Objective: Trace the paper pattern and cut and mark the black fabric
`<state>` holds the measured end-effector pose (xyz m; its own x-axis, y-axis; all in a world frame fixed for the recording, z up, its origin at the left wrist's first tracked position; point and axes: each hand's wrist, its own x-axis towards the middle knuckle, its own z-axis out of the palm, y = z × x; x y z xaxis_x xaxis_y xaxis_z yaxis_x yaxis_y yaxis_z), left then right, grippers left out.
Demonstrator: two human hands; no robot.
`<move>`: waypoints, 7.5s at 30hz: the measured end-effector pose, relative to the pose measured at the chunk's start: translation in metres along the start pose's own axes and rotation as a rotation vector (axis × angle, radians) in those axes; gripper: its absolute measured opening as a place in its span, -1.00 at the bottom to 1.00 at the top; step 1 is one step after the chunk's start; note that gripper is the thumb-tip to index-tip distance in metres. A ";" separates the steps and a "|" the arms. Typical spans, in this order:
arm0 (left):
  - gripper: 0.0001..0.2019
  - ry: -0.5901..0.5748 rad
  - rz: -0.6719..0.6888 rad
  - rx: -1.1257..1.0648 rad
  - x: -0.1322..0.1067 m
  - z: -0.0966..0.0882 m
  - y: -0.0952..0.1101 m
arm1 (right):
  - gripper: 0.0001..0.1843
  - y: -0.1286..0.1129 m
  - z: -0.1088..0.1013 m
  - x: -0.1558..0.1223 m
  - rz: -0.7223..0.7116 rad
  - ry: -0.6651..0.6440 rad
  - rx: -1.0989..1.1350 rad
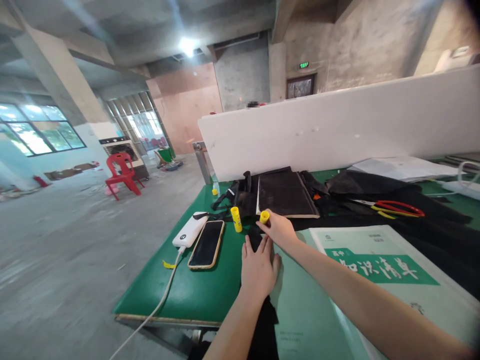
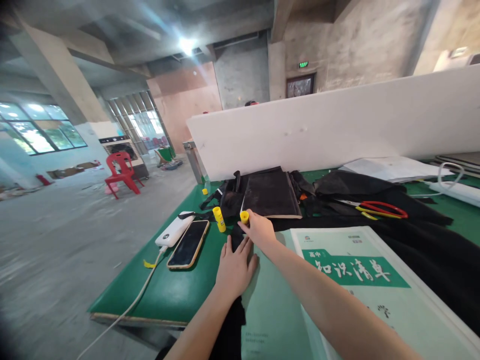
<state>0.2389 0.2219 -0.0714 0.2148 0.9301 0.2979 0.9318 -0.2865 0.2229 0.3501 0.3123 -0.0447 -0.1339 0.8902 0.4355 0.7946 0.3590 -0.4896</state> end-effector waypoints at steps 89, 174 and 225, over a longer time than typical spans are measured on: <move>-0.40 0.183 -0.029 -0.500 0.014 -0.002 -0.016 | -0.56 0.004 -0.011 0.004 0.150 0.099 0.074; -0.72 0.023 -0.168 0.049 -0.004 -0.021 0.000 | -0.55 -0.003 0.035 0.008 0.275 0.100 0.558; -0.75 0.020 -0.133 0.003 -0.002 -0.026 -0.003 | -0.52 -0.001 0.014 0.006 0.227 0.182 0.349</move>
<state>0.2285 0.2151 -0.0487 0.0839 0.9551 0.2840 0.9524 -0.1607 0.2589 0.3405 0.3217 -0.0522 0.1516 0.9049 0.3977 0.5408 0.2609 -0.7997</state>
